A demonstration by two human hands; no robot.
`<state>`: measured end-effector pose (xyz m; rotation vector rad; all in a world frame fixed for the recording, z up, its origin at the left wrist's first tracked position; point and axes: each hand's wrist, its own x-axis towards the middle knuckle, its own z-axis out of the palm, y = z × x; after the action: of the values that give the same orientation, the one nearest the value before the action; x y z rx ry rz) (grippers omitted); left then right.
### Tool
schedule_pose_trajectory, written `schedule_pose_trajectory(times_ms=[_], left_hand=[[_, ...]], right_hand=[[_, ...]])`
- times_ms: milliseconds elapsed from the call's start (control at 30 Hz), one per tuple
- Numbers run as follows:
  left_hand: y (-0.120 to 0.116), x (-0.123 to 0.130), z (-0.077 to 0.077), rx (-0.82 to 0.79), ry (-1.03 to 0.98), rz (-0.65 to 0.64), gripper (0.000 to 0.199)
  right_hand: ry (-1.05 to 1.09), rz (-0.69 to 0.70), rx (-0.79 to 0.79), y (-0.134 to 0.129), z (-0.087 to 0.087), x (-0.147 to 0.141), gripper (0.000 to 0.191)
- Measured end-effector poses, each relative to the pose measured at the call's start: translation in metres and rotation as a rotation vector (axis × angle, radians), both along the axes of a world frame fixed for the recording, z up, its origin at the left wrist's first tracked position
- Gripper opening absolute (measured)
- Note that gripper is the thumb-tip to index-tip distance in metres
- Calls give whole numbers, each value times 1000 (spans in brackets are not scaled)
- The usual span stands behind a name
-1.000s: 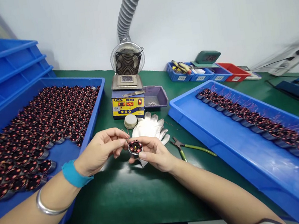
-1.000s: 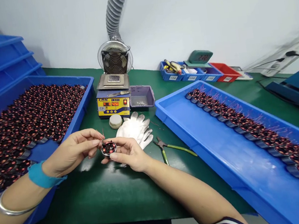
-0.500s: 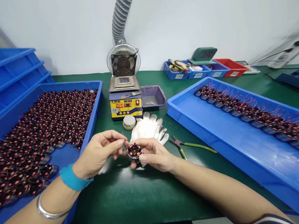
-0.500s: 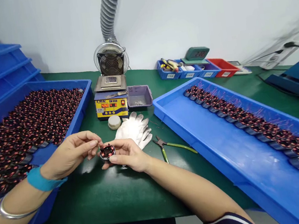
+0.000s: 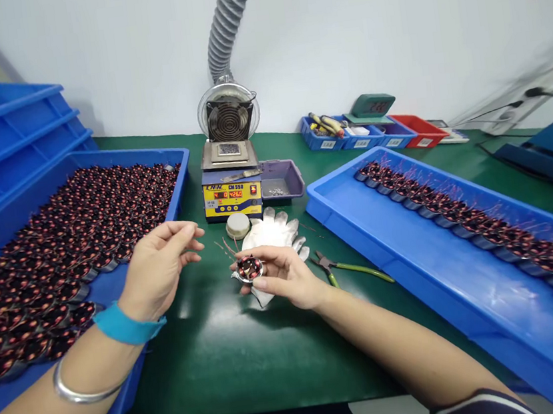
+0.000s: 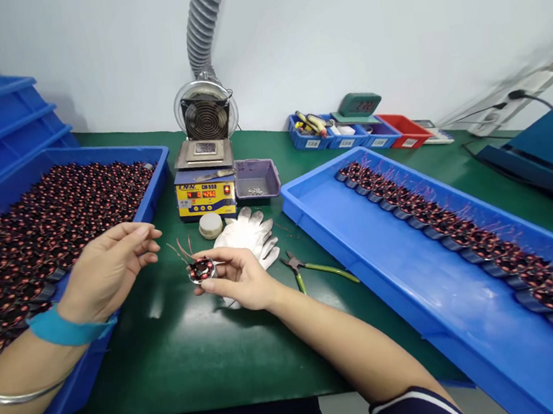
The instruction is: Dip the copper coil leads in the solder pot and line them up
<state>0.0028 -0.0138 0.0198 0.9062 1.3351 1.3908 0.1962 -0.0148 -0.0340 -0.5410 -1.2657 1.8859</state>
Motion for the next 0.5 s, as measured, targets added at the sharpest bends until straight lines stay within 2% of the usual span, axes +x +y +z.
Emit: schedule_pose_trajectory(times_ms=[133, 300, 400, 500], left_hand=[[-3, 7, -11, -110, 217, -219, 40], [-10, 10, -25, -82, 667, -558, 51], [-12, 7, -28, -101, 806, -678, 56], [-11, 5, -28, -107, 885, -740, 58]], right_hand=[[-67, -134, 38, 32, 27, 5, 46], [-326, -460, 34, 115, 82, -8, 21], [-488, -592, 29, 167, 106, -23, 27], [-625, -684, 11, 204, 117, -36, 28]])
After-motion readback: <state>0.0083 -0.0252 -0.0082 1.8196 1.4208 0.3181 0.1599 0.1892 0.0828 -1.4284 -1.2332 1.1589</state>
